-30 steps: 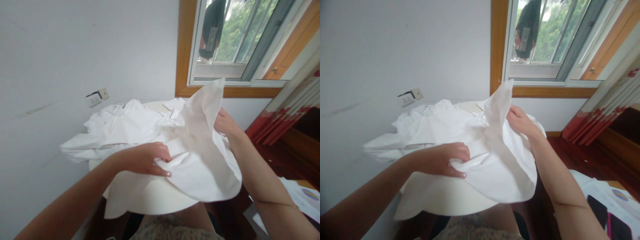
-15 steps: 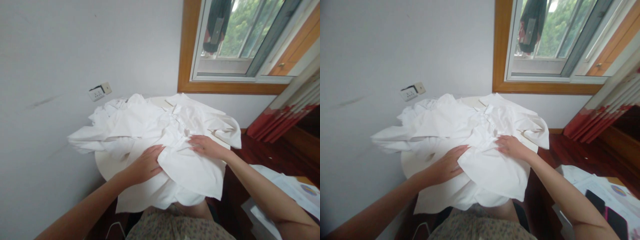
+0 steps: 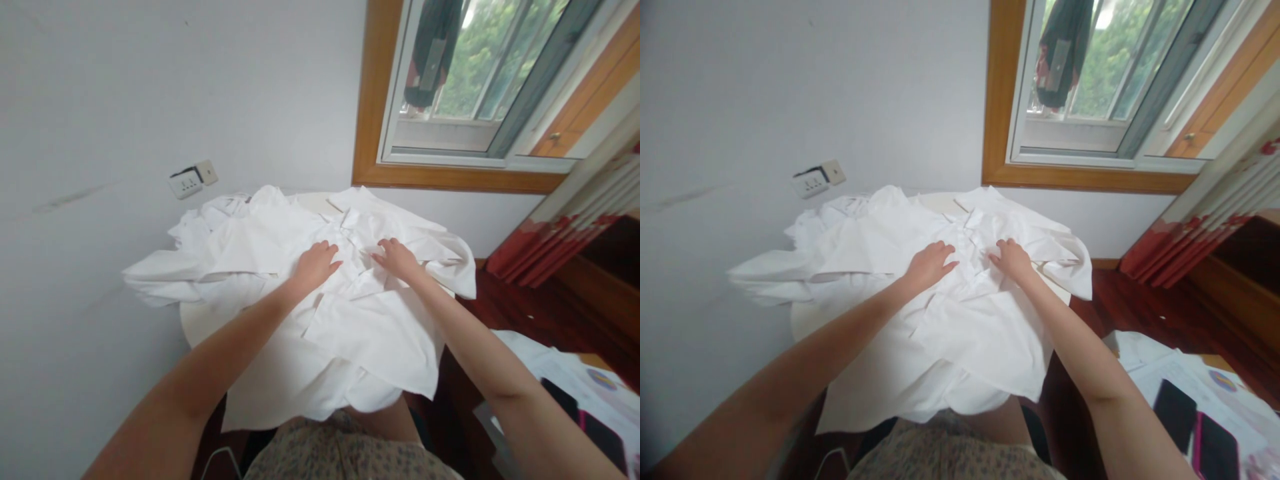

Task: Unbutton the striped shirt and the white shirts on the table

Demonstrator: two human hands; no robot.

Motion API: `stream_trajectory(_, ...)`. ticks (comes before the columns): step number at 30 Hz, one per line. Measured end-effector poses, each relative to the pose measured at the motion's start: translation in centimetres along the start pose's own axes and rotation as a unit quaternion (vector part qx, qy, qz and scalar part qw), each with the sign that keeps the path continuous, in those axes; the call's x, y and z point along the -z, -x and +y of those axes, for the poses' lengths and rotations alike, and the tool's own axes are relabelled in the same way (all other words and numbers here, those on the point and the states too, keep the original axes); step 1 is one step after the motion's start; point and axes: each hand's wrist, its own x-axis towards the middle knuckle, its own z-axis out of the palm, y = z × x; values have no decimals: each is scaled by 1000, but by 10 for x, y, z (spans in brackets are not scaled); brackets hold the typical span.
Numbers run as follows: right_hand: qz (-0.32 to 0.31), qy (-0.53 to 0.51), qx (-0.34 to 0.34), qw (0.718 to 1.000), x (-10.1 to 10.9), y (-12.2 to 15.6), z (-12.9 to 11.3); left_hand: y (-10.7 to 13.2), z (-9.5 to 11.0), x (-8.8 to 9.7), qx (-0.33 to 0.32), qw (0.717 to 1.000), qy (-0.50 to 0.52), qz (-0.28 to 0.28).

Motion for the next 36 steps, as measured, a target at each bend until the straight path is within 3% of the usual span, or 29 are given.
stream_trajectory(2, -22, 36, 4, 999, -5, -11, -12, -13, 4, -3, -11, 999, -31, 15)
stream_trajectory(5, -59, 86, 30, 994, -8, -21, -19, -18, 6, -9, -15, 999, -45, -5)
stream_trajectory(9, -10, 90, 42, 995, 0, -28, -19, -7, 3, -22, -61, 998, 2, -11)
stream_trajectory(13, 41, -72, 42, 996, 6, -33, -28, 12, 1, -39, -86, 994, 69, 11)
stream_trajectory(15, 0, -168, 77, 983, 5, -37, -34, 21, 2, -46, -78, 993, 83, 19)
stream_trajectory(17, -82, -230, 120, 962, 1, -42, -36, 29, 2, -49, -69, 994, 84, 12)
stream_trajectory(19, -120, -250, 126, 953, -6, -47, -35, 36, 3, -49, -67, 995, 78, -4)
stream_trajectory(23, 3, -173, 89, 981, -28, -44, -25, 52, 1, -45, -53, 996, 59, -28)
stream_trajectory(25, 19, -136, 101, 985, -41, -32, -20, 61, -1, -41, -46, 997, 58, -31)
stream_trajectory(29, -35, -75, 153, 985, -57, 0, -8, 79, -6, -29, -72, 994, 79, -25)
stream_trajectory(32, -64, -76, 189, 977, -53, 14, 0, 90, -7, -21, -91, 992, 87, -23)
stream_trajectory(36, -98, -108, 238, 960, -42, 18, 5, 101, -8, -16, -108, 988, 92, -63)
